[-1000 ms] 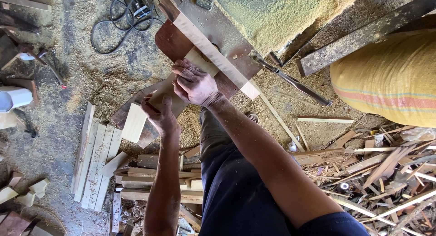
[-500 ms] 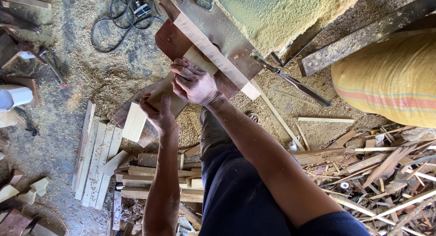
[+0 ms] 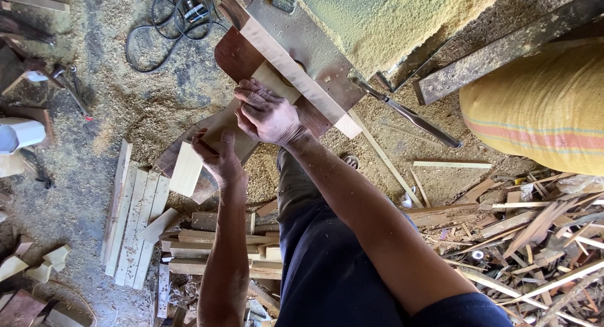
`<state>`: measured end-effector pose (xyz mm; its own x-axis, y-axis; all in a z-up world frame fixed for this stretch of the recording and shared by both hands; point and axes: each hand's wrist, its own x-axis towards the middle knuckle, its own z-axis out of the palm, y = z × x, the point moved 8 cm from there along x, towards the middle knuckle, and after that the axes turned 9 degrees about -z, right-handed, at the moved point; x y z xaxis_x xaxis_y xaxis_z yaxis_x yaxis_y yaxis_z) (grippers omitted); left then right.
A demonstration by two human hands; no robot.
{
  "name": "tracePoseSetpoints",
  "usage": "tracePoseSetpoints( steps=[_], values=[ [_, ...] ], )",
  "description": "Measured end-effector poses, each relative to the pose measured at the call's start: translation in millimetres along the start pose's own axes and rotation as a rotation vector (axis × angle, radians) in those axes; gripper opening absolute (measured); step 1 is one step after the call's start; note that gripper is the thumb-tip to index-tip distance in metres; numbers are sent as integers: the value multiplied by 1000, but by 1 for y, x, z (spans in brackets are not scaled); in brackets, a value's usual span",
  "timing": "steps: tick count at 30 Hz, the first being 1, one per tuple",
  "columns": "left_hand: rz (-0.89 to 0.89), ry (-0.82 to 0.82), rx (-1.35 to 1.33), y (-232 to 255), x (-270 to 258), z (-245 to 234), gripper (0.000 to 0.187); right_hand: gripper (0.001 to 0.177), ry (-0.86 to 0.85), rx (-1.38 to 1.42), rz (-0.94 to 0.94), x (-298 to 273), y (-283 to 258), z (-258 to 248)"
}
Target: The person shapes several small wooden boards by pressing them against a stationary rotary cutter at a workstation in a workshop.
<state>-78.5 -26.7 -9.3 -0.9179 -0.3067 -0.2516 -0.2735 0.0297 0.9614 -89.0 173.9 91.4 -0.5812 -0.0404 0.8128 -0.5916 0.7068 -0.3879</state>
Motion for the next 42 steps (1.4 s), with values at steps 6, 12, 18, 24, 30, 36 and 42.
tracePoseSetpoints(
  steps=[6,12,18,24,30,36,42],
  values=[
    [2,-3,-12,0,1,0,57,15,12,5,-16,6,0,-1],
    [-9,-7,2,4,-1,3,57,14,16,3,1,2,2,2],
    [-40,-20,-23,9,0,5,57,15,21,-20,0,6,2,3],
    [-46,-18,-22,1,6,1,59,14,9,-23,0,10,2,3],
    [-58,-9,-29,3,6,2,58,15,23,-30,4,10,2,4],
    [-61,-29,-40,-5,11,0,59,15,18,-42,1,9,3,6],
    [-60,-11,-28,4,10,3,56,17,15,-16,17,13,4,7]
  ],
)
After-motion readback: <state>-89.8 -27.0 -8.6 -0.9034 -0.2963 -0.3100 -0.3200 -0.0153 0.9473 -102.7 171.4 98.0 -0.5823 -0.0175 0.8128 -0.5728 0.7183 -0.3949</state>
